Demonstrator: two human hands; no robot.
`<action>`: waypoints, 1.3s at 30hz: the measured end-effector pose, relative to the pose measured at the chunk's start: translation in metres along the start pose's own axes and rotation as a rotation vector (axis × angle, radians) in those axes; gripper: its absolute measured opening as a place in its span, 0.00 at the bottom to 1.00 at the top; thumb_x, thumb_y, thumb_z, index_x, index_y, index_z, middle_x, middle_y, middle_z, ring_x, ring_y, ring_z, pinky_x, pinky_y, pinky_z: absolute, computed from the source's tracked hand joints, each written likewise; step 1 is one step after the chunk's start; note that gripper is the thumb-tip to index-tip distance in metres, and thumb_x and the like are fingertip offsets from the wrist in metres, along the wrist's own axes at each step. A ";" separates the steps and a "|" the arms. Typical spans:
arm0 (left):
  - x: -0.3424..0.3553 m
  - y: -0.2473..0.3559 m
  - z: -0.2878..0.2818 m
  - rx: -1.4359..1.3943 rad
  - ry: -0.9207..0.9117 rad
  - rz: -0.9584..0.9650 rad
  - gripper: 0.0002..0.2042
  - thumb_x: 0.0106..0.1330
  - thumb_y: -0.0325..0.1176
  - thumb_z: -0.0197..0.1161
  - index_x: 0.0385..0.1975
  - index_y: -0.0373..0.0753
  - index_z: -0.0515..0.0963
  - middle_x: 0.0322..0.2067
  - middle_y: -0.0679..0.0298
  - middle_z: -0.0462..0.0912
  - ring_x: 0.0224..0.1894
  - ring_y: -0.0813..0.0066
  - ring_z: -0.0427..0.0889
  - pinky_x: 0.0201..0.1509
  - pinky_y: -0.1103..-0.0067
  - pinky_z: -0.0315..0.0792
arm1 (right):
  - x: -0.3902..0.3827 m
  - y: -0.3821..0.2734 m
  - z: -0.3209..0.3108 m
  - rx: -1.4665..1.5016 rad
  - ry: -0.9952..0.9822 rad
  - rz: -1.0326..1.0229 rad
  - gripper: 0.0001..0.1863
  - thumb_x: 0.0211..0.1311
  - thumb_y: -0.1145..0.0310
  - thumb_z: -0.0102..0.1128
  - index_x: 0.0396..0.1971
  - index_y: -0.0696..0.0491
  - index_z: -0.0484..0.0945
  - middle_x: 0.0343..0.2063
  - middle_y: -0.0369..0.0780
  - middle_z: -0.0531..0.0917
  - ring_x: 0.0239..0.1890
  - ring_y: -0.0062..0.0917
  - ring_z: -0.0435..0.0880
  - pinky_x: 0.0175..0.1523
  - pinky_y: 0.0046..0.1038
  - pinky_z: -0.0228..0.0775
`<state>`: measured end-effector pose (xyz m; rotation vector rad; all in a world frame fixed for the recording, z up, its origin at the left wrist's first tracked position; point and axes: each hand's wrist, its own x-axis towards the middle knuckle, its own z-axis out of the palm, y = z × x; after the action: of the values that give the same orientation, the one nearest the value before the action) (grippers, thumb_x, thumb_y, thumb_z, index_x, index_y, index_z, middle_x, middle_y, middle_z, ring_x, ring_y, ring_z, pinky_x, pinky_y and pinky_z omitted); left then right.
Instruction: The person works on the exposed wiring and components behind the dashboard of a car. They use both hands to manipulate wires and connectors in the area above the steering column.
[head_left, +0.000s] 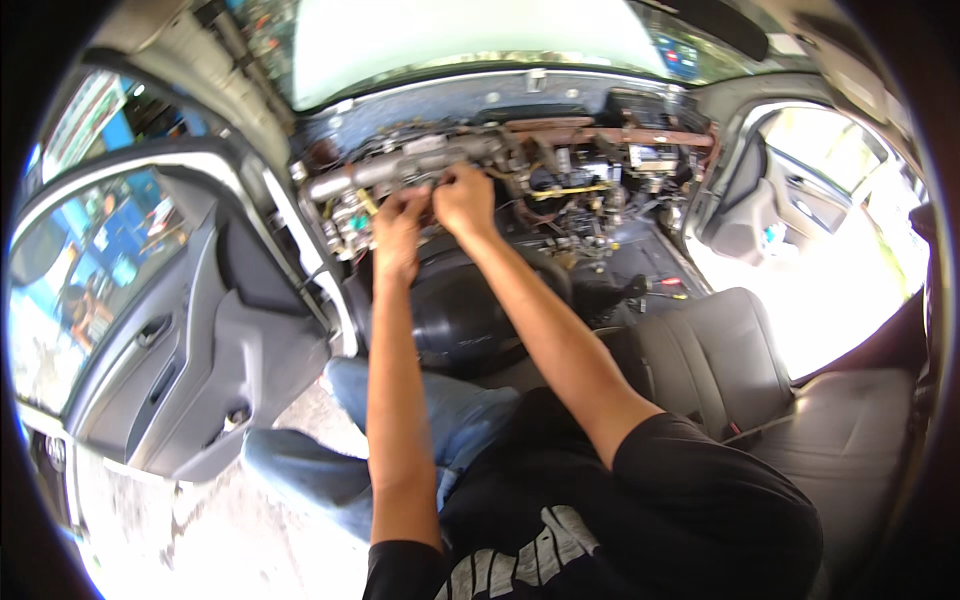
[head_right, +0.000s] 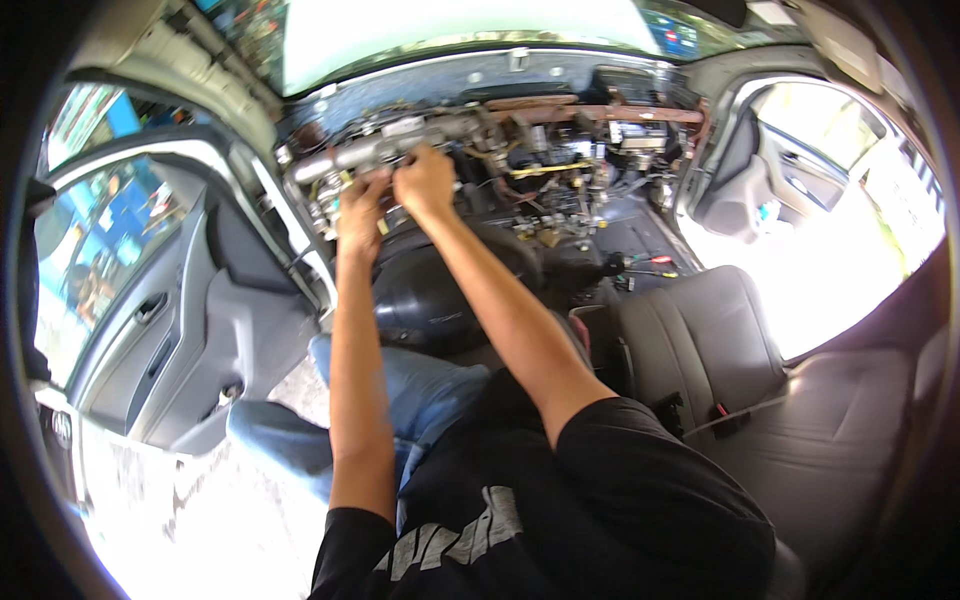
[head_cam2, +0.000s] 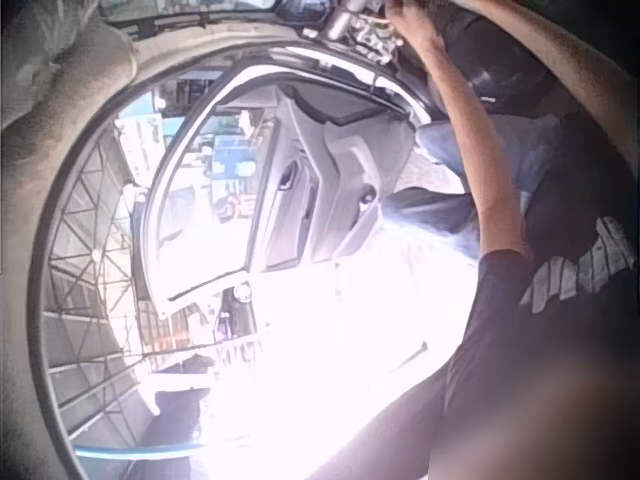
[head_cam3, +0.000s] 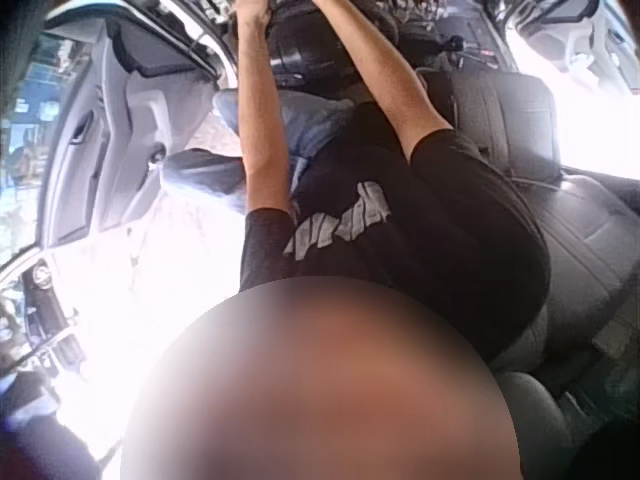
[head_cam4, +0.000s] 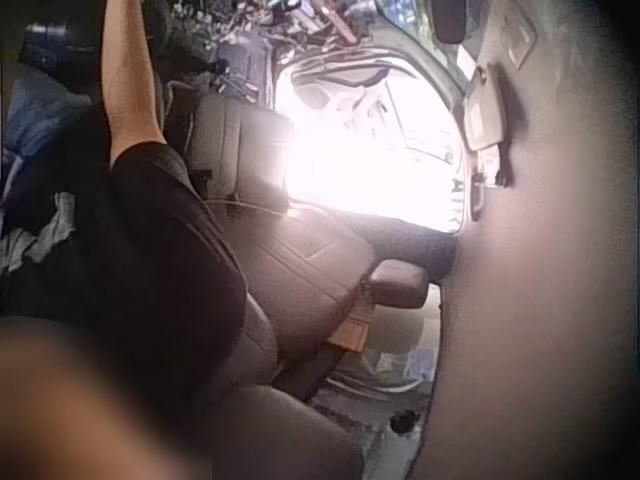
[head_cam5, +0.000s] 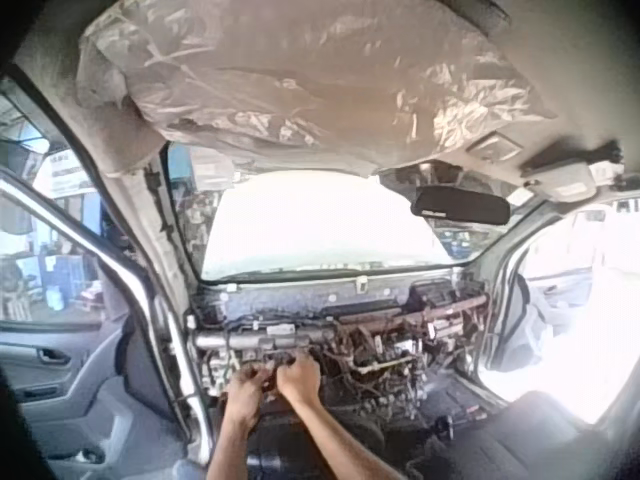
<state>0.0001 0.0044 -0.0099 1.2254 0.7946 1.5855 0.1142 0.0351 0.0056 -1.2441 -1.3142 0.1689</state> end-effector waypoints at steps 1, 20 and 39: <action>0.000 -0.001 -0.002 0.059 -0.004 -0.001 0.10 0.71 0.36 0.65 0.44 0.35 0.80 0.39 0.65 0.84 0.40 0.77 0.82 0.47 0.77 0.76 | -0.001 0.002 -0.003 0.010 -0.061 -0.019 0.09 0.47 0.72 0.56 0.26 0.58 0.83 0.28 0.53 0.85 0.35 0.50 0.85 0.43 0.42 0.75; 0.001 0.003 -0.002 -0.178 0.076 -0.062 0.13 0.80 0.38 0.53 0.40 0.34 0.78 0.35 0.66 0.82 0.33 0.80 0.77 0.39 0.79 0.75 | 0.003 0.002 0.000 0.532 -0.244 -0.003 0.10 0.58 0.85 0.54 0.38 0.58 0.78 0.32 0.37 0.84 0.32 0.19 0.84 0.35 0.22 0.75; 0.000 0.003 -0.003 -0.126 -0.018 -0.033 0.13 0.78 0.32 0.53 0.54 0.33 0.77 0.42 0.64 0.83 0.37 0.79 0.80 0.44 0.79 0.76 | 0.006 0.007 0.003 0.528 -0.125 -0.046 0.09 0.59 0.87 0.56 0.37 0.59 0.77 0.34 0.39 0.84 0.36 0.22 0.87 0.34 0.24 0.80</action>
<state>-0.0033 0.0037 -0.0078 1.1296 0.6895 1.5713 0.1174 0.0436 0.0038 -0.7626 -1.2934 0.5315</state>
